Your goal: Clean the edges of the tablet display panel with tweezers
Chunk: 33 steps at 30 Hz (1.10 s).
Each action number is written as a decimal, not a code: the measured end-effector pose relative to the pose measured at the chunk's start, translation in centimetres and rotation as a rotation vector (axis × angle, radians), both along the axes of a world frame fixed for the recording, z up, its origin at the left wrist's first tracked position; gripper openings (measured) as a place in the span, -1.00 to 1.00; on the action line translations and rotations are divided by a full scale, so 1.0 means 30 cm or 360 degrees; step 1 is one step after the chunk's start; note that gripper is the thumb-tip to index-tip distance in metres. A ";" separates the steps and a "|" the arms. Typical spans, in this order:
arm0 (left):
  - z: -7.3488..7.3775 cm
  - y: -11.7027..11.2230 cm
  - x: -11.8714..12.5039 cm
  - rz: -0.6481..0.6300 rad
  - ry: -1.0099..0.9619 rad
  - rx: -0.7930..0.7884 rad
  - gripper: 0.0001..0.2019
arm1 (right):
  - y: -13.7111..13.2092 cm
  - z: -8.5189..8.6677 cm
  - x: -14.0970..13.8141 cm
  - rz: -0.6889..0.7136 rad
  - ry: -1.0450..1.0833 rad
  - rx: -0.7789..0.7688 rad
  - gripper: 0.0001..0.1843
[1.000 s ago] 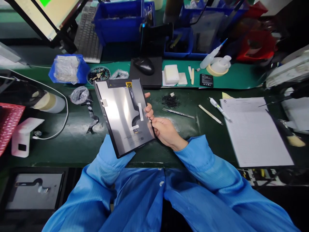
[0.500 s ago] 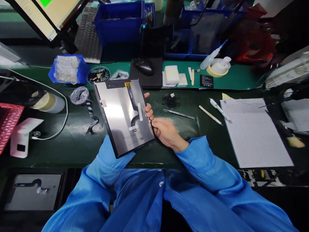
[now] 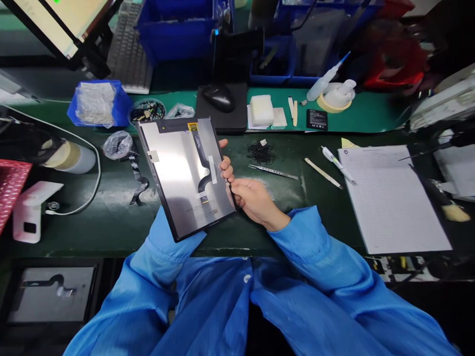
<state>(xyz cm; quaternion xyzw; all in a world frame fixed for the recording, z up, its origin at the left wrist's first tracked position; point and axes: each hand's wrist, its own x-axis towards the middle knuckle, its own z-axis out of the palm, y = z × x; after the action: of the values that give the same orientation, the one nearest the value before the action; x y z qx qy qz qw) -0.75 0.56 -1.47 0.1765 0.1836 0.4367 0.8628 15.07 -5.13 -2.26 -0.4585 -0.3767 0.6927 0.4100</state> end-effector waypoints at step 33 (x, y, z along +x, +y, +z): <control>-0.034 0.048 -0.065 -0.0121 0.0050 -0.0226 -0.31 | 0.019 0.023 0.164 0.0235 -0.1202 0.1550 -0.77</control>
<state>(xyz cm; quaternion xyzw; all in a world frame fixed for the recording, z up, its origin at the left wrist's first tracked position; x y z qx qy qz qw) -2.69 2.00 -2.50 0.1287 0.2208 0.3867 0.8861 19.99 -4.57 -1.57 -0.4050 -0.7993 0.2577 0.3615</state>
